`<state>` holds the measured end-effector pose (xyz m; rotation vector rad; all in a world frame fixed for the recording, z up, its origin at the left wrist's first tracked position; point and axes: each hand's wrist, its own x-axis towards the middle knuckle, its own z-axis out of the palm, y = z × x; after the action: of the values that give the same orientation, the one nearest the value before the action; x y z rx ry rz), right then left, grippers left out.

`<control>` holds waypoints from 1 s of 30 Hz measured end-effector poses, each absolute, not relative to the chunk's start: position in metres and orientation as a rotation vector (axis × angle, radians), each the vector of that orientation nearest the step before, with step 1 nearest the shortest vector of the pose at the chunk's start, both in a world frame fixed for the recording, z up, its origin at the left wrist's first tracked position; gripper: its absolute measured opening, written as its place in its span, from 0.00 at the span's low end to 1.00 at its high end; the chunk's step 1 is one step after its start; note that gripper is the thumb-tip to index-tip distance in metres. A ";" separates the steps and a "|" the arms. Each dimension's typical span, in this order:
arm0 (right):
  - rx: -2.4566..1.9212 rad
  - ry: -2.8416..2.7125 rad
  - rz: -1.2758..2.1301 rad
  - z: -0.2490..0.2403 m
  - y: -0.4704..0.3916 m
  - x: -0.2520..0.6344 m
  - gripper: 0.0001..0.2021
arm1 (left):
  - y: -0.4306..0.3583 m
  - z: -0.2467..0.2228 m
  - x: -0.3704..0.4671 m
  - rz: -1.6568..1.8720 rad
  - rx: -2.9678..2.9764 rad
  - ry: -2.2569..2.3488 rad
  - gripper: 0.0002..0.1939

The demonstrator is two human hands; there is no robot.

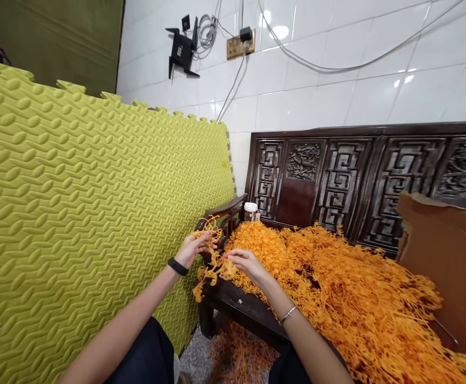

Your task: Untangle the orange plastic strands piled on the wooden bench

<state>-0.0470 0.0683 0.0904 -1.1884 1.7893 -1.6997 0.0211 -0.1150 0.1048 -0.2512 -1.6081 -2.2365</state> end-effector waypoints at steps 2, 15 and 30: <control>-1.236 1.798 -1.619 0.090 0.072 -0.048 0.13 | -0.122 0.103 0.018 -2.231 -0.242 -1.579 0.27; -1.379 1.984 -1.560 0.083 0.071 -0.050 0.18 | -0.096 0.060 0.007 -0.967 -0.590 -2.855 0.18; -1.343 2.167 -1.799 0.076 0.066 -0.054 0.17 | -0.092 0.075 0.003 -2.123 -0.433 -2.110 0.12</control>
<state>-0.0539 0.0659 0.0759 -1.3427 2.1673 -1.7990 0.0029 -0.0924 0.0745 -0.4328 -2.1097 -2.1234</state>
